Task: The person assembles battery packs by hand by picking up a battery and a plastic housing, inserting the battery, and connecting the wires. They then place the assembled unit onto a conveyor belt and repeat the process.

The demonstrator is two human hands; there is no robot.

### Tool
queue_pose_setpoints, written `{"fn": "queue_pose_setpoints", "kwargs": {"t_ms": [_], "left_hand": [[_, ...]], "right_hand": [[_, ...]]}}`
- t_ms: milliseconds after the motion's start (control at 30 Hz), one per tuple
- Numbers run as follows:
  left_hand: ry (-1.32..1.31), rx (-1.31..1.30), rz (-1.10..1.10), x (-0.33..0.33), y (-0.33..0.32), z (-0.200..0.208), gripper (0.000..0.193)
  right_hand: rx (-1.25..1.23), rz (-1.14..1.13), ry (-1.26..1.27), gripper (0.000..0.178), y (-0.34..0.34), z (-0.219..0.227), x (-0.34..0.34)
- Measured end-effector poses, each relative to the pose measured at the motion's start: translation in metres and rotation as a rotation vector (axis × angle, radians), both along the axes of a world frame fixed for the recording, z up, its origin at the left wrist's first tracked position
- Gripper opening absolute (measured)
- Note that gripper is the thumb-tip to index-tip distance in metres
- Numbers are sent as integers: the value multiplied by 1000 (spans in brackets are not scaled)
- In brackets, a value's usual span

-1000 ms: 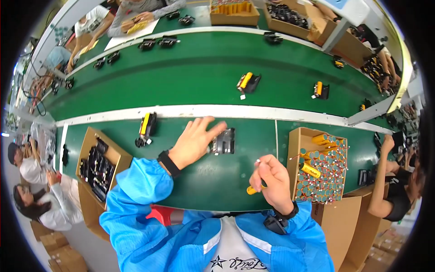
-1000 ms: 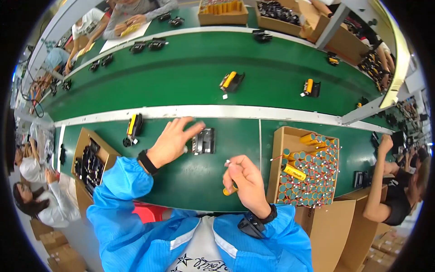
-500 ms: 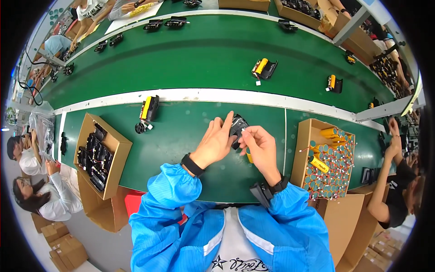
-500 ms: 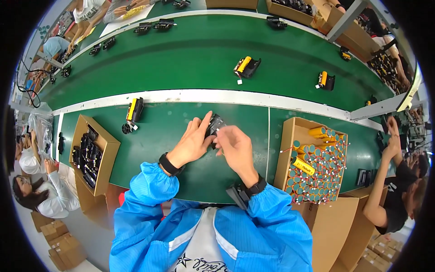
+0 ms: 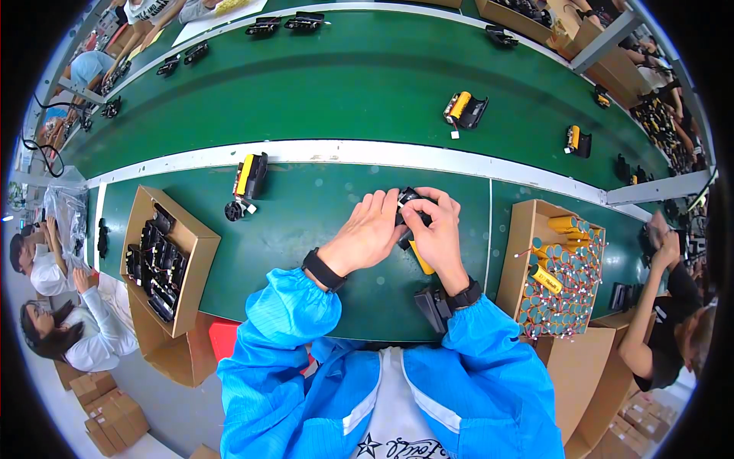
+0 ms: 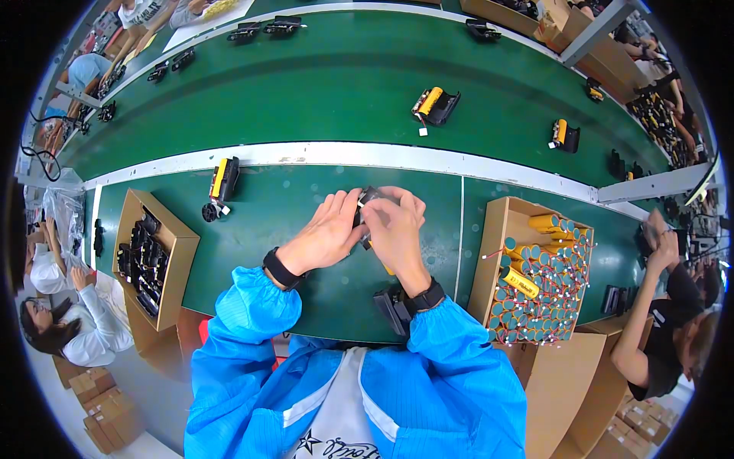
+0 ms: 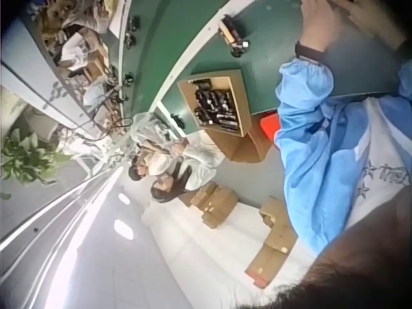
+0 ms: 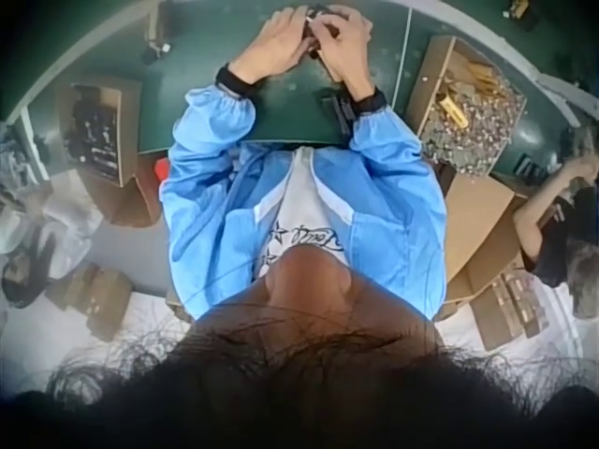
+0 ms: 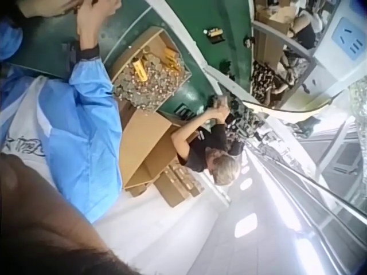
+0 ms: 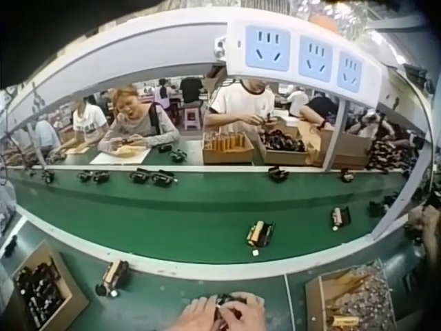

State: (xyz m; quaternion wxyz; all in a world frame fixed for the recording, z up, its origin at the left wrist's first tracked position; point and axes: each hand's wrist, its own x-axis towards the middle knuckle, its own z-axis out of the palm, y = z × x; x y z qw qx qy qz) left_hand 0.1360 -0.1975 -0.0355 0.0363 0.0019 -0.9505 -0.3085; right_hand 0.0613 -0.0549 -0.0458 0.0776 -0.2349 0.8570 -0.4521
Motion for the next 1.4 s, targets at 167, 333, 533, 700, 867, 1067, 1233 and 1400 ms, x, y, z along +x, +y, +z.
{"fn": "queue_pose_setpoints", "kwargs": {"t_ms": [167, 333, 533, 700, 867, 1067, 1233, 1400], "left_hand": [[8, -23, -22, -1, -3, -1, 55], [46, -47, -32, -1, -3, -2, 54], [-27, -27, -37, -4, 0, 6, 55], [50, -42, 1, 1, -1, 5, 51], [4, 9, 44, 0, 0, 12, 52], [-26, -17, 49, 0, 2, 15, 54], [-7, -35, 110, 1, 14, 13, 56], [-29, -55, 149, 1, 16, 12, 58]], "right_hand": [[50, -15, -61, 10, -6, 7, -1], [141, -27, -165, 4, -15, 17, -5], [195, -72, -125, 2, -24, 16, -10], [120, -39, -64, 7, -12, 12, -1], [-83, -116, -430, 23, 36, 29, 18], [389, 155, 267, 35, 45, 49, 14], [220, -50, 334, 37, 38, 31, 5], [-27, -8, 196, 36, 32, 30, 15]]}}
